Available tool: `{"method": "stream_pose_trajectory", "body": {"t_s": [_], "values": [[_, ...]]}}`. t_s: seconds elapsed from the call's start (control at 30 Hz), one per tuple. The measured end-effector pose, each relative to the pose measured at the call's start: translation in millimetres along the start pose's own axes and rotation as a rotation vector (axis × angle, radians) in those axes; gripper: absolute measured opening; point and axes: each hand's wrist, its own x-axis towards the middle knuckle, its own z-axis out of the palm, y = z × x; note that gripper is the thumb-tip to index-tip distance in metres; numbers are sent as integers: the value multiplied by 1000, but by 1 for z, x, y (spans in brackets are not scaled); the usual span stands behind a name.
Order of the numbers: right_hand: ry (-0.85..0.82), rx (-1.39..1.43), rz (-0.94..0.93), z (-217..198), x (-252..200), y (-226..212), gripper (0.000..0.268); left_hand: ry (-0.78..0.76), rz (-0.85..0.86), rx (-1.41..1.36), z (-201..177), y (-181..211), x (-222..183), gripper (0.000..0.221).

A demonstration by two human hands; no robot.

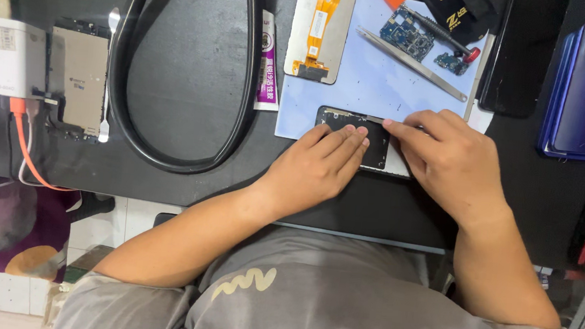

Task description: The person scrapes residue from the interior frame of a disassembled smartphone using a metal tool, then applies adhesive along the frame's edges from a tube. The person handles the phone frame, a display assembly, and adhesive.

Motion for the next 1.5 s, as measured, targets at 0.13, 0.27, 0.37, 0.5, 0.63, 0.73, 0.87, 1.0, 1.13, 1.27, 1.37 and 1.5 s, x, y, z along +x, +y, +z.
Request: {"method": "stream_pose_trajectory", "body": {"t_s": [0.13, 0.27, 0.37, 0.5, 0.63, 0.73, 0.87, 1.0, 1.13, 1.27, 1.37, 1.5], "values": [[-2, 41, -43, 3, 9, -7, 30, 8, 6, 16, -1, 0, 1, 33], [-60, 32, -66, 5, 24, -13, 30, 0, 7, 14, -1, 0, 1, 31], [-72, 61, -54, 1, 31, -14, 28, 10, 8, 9, -2, -2, 1, 33], [-58, 90, -69, 5, 35, -22, 24, 9, -9, 6, -3, -1, 1, 35], [-37, 146, -35, 5, 35, -19, 29, 13, -4, -6, -3, -2, 2, 33], [-34, 126, -40, 10, 35, -17, 27, 14, -9, -14, -2, -1, 1, 34], [-27, 90, -64, 14, 33, -21, 30, 24, -5, -8, -2, -2, 2, 32], [-19, 104, -59, 17, 36, -22, 29, 9, 3, -5, -2, -1, 1, 32], [-11, 115, -51, 14, 34, -25, 28, 1, -8, -5, -3, -1, 1, 31], [-22, 127, -13, 11, 35, -27, 25, 26, -5, -5, -4, -2, 1, 29], [-27, 84, -19, 12, 32, -29, 26, 15, -3, -14, -2, 0, 0, 29], [-19, 130, -2, 8, 33, -27, 25, 27, 5, -3, -2, -2, 0, 33]]}}
